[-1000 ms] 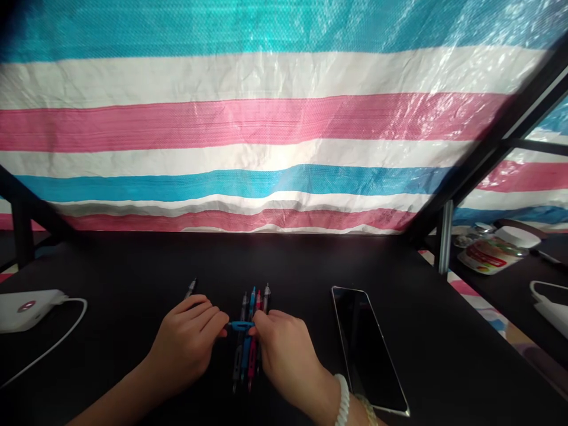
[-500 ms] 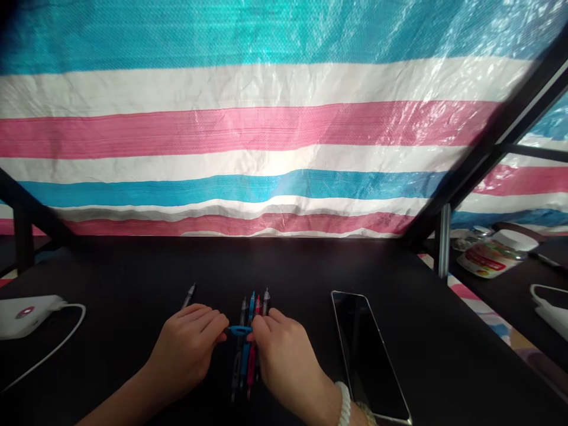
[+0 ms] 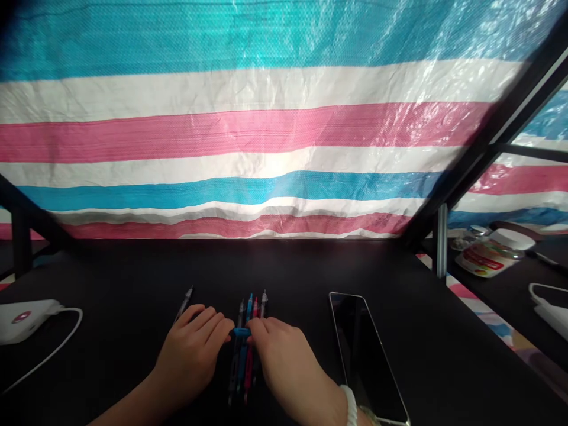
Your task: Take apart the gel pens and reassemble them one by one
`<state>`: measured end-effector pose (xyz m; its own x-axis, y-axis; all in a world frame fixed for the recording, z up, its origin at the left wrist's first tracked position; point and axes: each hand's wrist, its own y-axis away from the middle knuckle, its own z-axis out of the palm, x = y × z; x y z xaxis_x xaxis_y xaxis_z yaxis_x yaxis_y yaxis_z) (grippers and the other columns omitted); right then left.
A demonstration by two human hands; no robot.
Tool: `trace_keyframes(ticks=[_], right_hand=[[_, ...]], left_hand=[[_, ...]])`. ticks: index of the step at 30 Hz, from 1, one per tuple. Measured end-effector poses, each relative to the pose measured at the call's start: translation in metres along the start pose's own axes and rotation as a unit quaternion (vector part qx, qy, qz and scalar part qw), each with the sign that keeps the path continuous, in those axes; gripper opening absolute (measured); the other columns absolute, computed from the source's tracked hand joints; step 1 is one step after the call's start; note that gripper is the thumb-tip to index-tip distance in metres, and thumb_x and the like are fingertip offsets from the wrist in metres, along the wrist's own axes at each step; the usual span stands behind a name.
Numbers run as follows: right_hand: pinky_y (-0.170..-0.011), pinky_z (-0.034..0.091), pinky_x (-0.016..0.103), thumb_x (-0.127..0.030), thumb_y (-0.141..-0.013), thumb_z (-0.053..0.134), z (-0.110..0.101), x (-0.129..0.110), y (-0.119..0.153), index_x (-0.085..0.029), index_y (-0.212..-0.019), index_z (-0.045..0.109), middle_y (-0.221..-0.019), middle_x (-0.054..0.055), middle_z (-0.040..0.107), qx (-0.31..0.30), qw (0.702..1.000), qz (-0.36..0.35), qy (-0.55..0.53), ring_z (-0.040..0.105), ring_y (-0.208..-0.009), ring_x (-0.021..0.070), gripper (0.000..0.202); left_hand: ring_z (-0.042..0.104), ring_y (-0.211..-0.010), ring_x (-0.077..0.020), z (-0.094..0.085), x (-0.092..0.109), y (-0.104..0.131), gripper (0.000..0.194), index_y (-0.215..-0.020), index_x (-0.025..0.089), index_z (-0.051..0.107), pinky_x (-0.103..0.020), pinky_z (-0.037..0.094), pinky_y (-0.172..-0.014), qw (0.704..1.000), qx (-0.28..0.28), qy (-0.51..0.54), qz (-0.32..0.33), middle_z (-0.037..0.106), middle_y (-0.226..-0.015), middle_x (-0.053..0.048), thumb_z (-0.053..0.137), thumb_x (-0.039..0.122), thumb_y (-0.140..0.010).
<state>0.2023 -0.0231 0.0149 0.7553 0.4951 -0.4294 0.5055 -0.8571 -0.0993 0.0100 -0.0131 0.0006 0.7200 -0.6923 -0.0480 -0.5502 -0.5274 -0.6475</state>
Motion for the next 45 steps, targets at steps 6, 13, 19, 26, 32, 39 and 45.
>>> trace_keyframes(ticks=[6, 13, 19, 26, 32, 39, 45], right_hand=[[-0.055, 0.035, 0.028, -0.006, -0.092, 0.054, -0.001, -0.001, -0.002, -0.018, -0.085, 0.058, -0.080, 0.001, 0.067, -0.009, 0.999, -0.008, 0.053, 0.060, -0.066, 0.0167, 0.014], [-0.051, 0.027, 0.030, 0.002, -0.082, 0.054, 0.015, 0.004, 0.000, -0.020, -0.078, 0.051, -0.074, -0.001, 0.062, 0.043, 0.993, -0.035, 0.102, 0.052, -0.061, 0.0155, 0.022], [-0.050, 0.023, 0.032, 0.005, -0.065, 0.052, 0.021, -0.001, -0.004, -0.020, -0.075, 0.046, -0.068, 0.001, 0.056, 0.092, 0.975, -0.104, 0.172, 0.047, -0.061, 0.0172, 0.028], [-0.055, 0.030, 0.032, 0.004, -0.074, 0.052, 0.014, -0.004, -0.008, -0.020, -0.075, 0.047, -0.071, 0.002, 0.056, 0.097, 0.970, -0.127, 0.181, 0.045, -0.063, 0.0173, 0.024], [-0.059, 0.035, 0.032, 0.000, -0.082, 0.055, 0.017, -0.002, -0.012, -0.018, -0.075, 0.050, -0.073, 0.002, 0.058, 0.107, 0.965, -0.142, 0.193, 0.047, -0.066, 0.0180, 0.020], [-0.061, 0.038, 0.029, -0.004, -0.092, 0.045, -0.003, -0.008, -0.009, -0.018, -0.081, 0.052, -0.077, 0.003, 0.060, 0.075, 0.990, -0.089, 0.085, 0.050, -0.071, 0.0184, 0.019], [-0.063, 0.041, 0.023, -0.033, -0.104, 0.035, -0.032, -0.007, 0.006, -0.018, -0.081, 0.056, -0.069, -0.001, 0.053, -0.063, 0.965, 0.015, -0.254, 0.049, -0.063, 0.0122, 0.034]], left_hand=[[0.048, -0.060, -0.0169, -0.001, 0.002, 0.000, 0.024, -0.073, 0.018, 0.053, -0.036, 0.034, -0.070, 1.000, -0.020, 0.001, -0.007, 0.055, -0.061, 0.001, 0.041, 0.008, -0.092], [0.045, -0.050, -0.0144, -0.002, 0.005, 0.002, 0.026, -0.068, 0.019, 0.047, -0.034, 0.036, -0.067, 0.999, -0.002, 0.019, -0.026, 0.051, -0.054, 0.003, 0.040, 0.002, -0.085], [0.044, -0.041, -0.0129, -0.005, 0.004, 0.003, 0.025, -0.059, 0.020, 0.043, -0.031, 0.036, -0.055, 0.993, -0.018, 0.074, -0.089, 0.050, -0.045, 0.003, 0.039, 0.004, -0.078], [0.043, -0.037, -0.0124, -0.010, 0.002, 0.002, 0.025, -0.055, 0.020, 0.042, -0.028, 0.031, -0.049, 0.983, -0.037, 0.114, -0.142, 0.053, -0.043, 0.003, 0.039, 0.007, -0.077], [0.042, -0.037, -0.0111, -0.011, -0.001, 0.003, 0.031, -0.052, 0.019, 0.042, -0.026, 0.029, -0.048, 0.973, -0.080, 0.133, -0.168, 0.051, -0.042, 0.005, 0.040, 0.003, -0.078], [0.054, -0.058, -0.0160, -0.005, -0.007, -0.003, 0.026, -0.071, 0.019, 0.055, -0.038, 0.045, -0.078, 0.999, 0.036, 0.015, -0.036, 0.057, -0.059, 0.001, 0.040, 0.004, -0.086], [0.059, -0.064, -0.0152, -0.007, 0.001, -0.006, 0.017, -0.091, 0.016, 0.064, -0.039, 0.045, -0.086, 0.992, 0.116, -0.021, 0.045, 0.065, -0.068, 0.000, 0.050, 0.006, -0.088]])
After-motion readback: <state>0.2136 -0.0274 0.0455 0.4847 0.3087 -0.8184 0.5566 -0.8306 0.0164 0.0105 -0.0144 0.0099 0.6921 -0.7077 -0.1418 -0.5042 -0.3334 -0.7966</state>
